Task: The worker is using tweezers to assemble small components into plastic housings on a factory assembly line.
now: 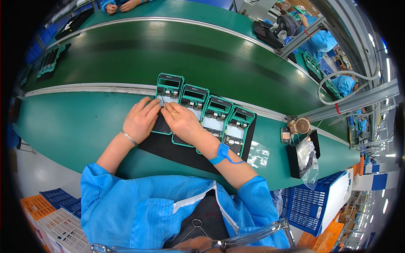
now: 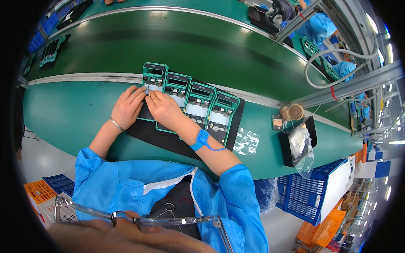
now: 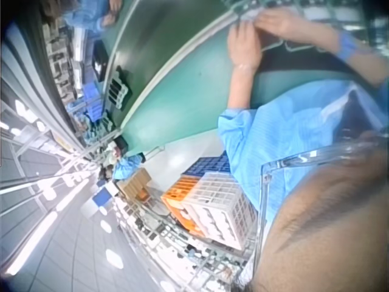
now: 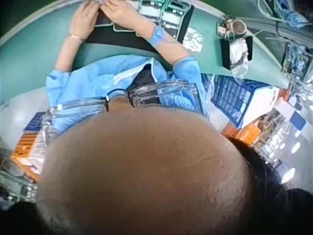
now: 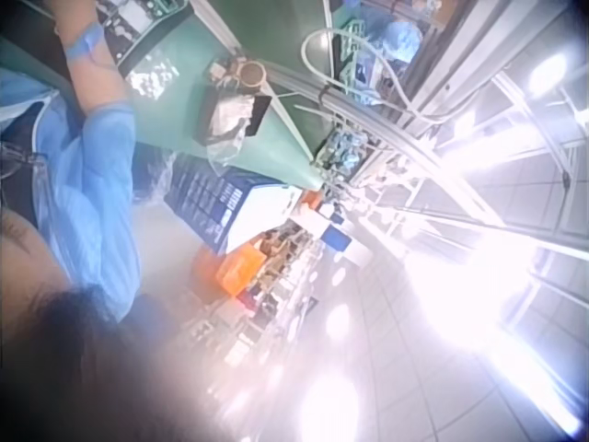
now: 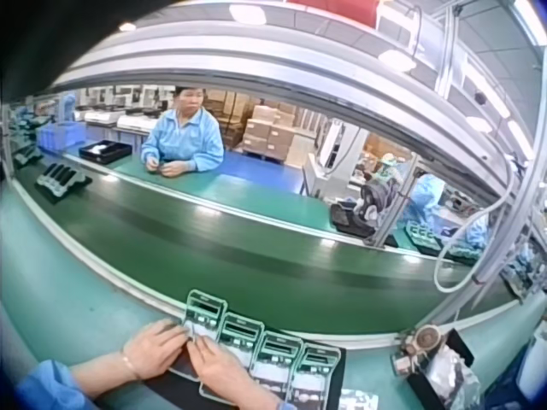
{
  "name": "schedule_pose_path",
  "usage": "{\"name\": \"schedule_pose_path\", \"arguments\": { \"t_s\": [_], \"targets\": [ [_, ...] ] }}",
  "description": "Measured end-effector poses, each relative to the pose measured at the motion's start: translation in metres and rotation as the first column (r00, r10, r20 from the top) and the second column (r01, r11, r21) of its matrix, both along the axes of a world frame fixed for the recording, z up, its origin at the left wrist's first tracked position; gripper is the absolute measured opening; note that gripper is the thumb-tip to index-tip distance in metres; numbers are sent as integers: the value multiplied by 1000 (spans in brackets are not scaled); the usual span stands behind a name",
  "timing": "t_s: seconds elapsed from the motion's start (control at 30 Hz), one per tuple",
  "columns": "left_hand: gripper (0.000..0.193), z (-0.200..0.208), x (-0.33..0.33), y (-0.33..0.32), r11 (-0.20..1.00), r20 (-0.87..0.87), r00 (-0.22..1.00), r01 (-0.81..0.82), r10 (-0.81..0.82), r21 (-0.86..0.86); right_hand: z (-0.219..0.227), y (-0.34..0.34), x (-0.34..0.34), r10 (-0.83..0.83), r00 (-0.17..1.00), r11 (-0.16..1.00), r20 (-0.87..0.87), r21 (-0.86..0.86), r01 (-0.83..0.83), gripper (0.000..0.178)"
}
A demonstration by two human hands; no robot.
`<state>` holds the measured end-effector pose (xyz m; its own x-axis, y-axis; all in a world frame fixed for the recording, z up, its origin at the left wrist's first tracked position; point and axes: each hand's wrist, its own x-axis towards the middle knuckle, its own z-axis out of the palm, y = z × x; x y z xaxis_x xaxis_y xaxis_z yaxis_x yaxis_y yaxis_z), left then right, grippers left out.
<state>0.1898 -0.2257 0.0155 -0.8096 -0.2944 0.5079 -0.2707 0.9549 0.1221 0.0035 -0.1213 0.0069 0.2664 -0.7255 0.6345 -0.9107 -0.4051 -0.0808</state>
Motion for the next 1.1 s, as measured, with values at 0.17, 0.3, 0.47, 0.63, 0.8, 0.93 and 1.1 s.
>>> {"name": "schedule_pose_path", "arguments": {
  "t_s": [0.17, 0.3, 0.47, 0.63, 0.8, 0.93, 1.1],
  "targets": [
    [41, 6, -2, 0, 999, 115, 992, -48, 47, 7, 0, -1, 0, 4, 1000, 1000, -12, 3, -4, 40],
    [45, 3, -2, -2, 999, 181, 983, -42, 39, 13, 0, 0, -1, -4, 1000, 1000, -25, -5, 4, 39],
    [44, 3, -3, -3, 999, 234, 971, -34, 36, -13, 20, 16, -13, 22, 1000, 999, 22, 34, -23, 34],
    [38, -1, 3, -4, 998, 275, 959, -64, 66, -14, 54, 102, -65, -129, 969, 992, 212, 19, 127, 37],
    [39, 3, -3, 0, 999, 188, 982, -18, 10, 37, 44, 226, -113, -450, 779, 885, 437, 100, 456, 30],
    [63, 13, -25, 60, 955, -54, 958, 284, -280, 90, 0, 289, -121, -570, 366, 753, 735, 289, 591, 26],
    [77, -2, -49, 127, 842, 212, 815, 532, -539, 95, -11, 298, -109, -561, 243, 738, 791, 344, 581, 28]
  ]
}}
